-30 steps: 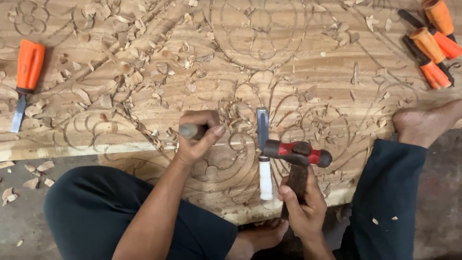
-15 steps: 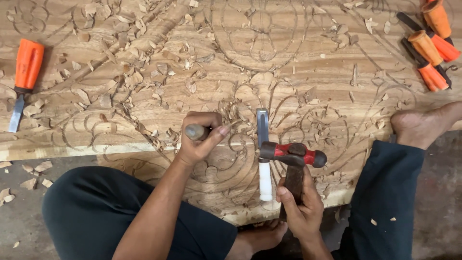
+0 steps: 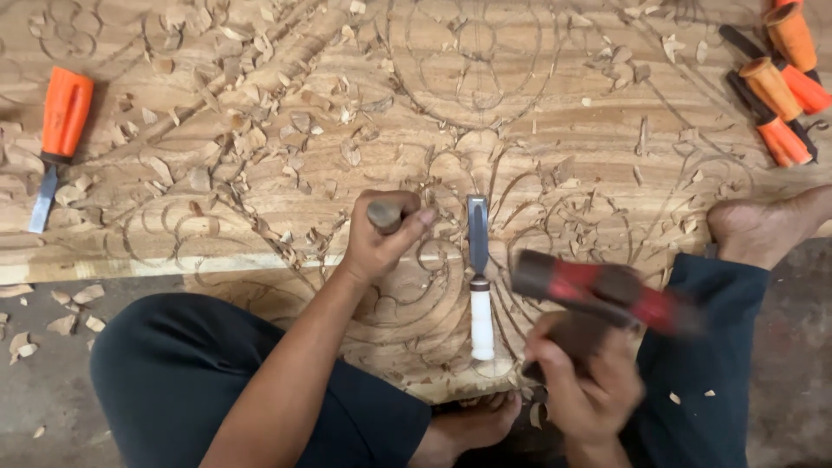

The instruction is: The person carves decorative patterns into a wooden board using chisels, tapping the tools with a hammer to chip away the wood.

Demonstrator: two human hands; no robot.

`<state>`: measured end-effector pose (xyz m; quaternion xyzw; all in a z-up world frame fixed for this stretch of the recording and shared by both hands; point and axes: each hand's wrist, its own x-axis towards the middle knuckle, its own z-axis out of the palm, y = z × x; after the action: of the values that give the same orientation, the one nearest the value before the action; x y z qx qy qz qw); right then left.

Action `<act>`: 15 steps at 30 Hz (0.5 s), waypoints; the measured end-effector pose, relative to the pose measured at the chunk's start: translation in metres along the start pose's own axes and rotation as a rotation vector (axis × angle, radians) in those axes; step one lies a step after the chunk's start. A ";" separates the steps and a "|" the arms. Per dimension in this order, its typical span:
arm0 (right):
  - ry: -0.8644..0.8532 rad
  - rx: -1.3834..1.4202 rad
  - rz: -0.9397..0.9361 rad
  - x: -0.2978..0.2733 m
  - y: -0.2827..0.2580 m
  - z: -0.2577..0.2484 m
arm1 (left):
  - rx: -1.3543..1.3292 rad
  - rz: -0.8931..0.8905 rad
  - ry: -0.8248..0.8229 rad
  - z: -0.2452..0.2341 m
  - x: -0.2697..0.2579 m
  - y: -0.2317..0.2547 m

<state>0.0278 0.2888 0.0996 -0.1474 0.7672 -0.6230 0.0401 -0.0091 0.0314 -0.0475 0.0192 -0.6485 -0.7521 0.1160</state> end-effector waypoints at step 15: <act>-0.328 -0.547 -0.372 0.069 -0.028 0.032 | -0.053 0.171 0.201 0.021 -0.022 -0.016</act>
<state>-0.0248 0.2344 0.1283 -0.3876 0.8487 -0.3598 0.0074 0.0058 0.0583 -0.0622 0.0358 -0.6126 -0.7507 0.2446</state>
